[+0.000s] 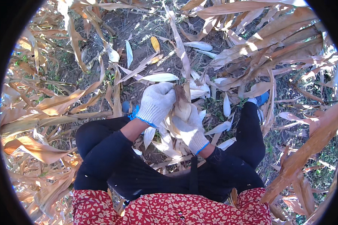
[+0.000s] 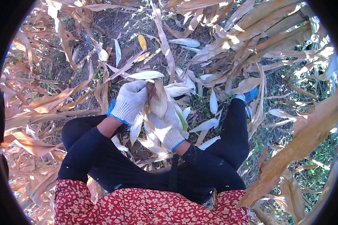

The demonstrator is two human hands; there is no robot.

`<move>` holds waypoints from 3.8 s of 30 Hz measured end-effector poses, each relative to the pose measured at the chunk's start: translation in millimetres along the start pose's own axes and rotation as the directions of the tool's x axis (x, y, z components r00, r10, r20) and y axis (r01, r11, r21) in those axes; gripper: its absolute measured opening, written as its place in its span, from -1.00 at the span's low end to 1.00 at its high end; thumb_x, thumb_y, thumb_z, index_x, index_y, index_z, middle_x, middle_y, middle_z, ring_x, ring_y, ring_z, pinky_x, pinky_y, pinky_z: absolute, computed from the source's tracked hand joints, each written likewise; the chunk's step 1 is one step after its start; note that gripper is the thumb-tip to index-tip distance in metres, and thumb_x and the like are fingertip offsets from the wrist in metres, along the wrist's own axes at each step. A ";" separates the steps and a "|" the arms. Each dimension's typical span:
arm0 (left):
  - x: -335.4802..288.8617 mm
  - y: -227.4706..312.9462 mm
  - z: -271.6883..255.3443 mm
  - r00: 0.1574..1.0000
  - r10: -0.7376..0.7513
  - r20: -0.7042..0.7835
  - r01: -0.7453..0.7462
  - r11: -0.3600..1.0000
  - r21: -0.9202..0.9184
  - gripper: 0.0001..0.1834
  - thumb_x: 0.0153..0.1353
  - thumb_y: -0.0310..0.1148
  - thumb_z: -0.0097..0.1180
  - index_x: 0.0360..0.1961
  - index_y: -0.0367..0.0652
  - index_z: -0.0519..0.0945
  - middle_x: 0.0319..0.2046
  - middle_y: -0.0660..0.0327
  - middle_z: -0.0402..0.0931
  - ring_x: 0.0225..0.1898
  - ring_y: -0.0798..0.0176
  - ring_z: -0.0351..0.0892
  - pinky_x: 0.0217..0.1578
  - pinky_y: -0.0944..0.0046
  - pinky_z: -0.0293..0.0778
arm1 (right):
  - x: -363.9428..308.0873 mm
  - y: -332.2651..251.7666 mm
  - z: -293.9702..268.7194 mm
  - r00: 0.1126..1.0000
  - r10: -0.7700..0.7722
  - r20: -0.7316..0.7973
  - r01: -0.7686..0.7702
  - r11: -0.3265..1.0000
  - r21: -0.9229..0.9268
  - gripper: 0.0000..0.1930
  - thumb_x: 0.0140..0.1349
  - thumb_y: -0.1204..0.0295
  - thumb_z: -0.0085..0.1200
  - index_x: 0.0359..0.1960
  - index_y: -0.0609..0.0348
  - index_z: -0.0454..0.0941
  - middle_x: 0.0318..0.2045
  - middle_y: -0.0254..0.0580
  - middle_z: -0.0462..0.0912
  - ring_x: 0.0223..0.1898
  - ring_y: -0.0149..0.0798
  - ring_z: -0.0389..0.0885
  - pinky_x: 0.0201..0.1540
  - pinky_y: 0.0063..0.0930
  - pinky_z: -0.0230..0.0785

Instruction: The person sits on the ground in a cornfield and repeatedly shucks corn cobs by hand, peeling back the husks and silk to reveal the kernels. Shucked cobs are placed on the ground nearby.

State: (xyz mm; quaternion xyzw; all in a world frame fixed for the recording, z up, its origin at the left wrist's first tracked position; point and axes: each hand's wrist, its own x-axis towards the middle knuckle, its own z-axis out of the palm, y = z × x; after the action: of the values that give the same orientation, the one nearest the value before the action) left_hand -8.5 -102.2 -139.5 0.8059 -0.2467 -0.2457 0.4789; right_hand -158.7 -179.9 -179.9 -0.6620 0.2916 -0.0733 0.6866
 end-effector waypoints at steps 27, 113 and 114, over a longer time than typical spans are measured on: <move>-68.9 51.3 -2.9 0.229 0.239 0.944 -0.400 0.907 -0.132 -0.60 0.26 -0.14 0.15 0.03 -0.13 0.60 -0.26 0.08 0.62 -0.10 0.01 0.63 0.01 0.11 0.51 | 92.2 -0.4 -67.5 0.960 0.226 -0.166 -0.037 0.690 0.723 -0.35 0.43 -0.28 -0.22 0.04 0.10 0.46 -0.31 -0.17 0.64 -0.36 -0.25 0.67 -0.30 -0.38 0.60; -148.8 -52.5 94.5 0.524 0.033 0.851 -0.610 0.712 0.348 -0.70 0.33 -0.25 -0.03 0.00 -0.12 0.56 -0.36 0.01 0.66 -0.32 -0.07 0.73 -0.30 -0.07 0.62 | 27.2 6.7 -58.3 0.934 0.052 0.354 -0.090 0.992 0.092 -0.55 0.50 0.01 -0.11 -0.30 0.16 0.51 -0.48 -0.31 0.51 -0.45 -0.38 0.53 -0.37 -0.46 0.43; -148.5 -67.3 89.2 0.546 -0.068 0.835 -0.573 0.696 0.432 -0.62 0.31 -0.12 0.00 -0.01 -0.13 0.59 -0.26 -0.01 0.66 -0.22 -0.10 0.69 -0.21 -0.06 0.59 | 23.0 8.7 -54.0 0.926 0.084 0.368 -0.113 0.992 0.057 -0.57 0.51 0.04 -0.11 -0.28 0.17 0.53 -0.46 -0.32 0.52 -0.43 -0.41 0.52 -0.36 -0.48 0.42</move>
State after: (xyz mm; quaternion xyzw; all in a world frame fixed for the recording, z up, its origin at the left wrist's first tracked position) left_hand -166.4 -38.0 -213.4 0.6693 -0.6278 -0.3966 0.0252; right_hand -169.2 -236.9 -192.7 -0.6215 0.1887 0.0744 0.7567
